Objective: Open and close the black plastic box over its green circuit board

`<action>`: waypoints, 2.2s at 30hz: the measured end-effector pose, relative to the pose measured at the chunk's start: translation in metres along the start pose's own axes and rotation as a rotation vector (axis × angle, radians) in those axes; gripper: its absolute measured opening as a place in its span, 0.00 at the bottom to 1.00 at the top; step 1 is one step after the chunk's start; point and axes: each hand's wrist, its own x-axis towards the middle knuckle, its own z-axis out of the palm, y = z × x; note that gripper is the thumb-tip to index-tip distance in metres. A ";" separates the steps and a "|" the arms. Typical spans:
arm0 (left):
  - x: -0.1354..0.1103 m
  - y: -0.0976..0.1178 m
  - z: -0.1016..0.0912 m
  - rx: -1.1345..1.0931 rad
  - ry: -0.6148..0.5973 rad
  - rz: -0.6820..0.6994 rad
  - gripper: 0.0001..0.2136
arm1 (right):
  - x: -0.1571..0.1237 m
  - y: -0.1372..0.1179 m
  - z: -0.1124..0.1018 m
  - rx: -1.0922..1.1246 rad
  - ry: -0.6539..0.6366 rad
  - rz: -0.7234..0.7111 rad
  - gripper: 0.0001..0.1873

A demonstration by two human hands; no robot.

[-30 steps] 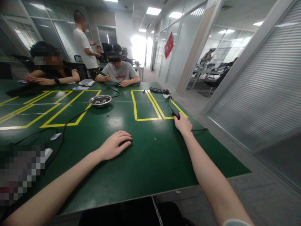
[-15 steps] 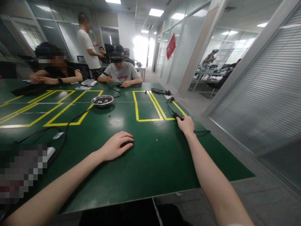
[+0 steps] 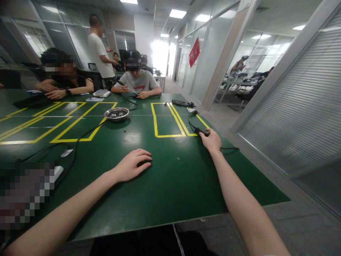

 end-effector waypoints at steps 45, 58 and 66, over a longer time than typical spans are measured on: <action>-0.001 0.002 -0.003 0.017 -0.021 0.005 0.12 | 0.007 0.007 0.004 0.086 -0.037 0.075 0.24; -0.002 0.002 0.000 0.001 -0.010 -0.006 0.11 | 0.010 0.012 0.006 -0.066 0.020 -0.080 0.20; -0.001 0.005 0.001 0.009 -0.013 -0.007 0.11 | 0.016 0.020 0.003 0.043 -0.026 -0.075 0.21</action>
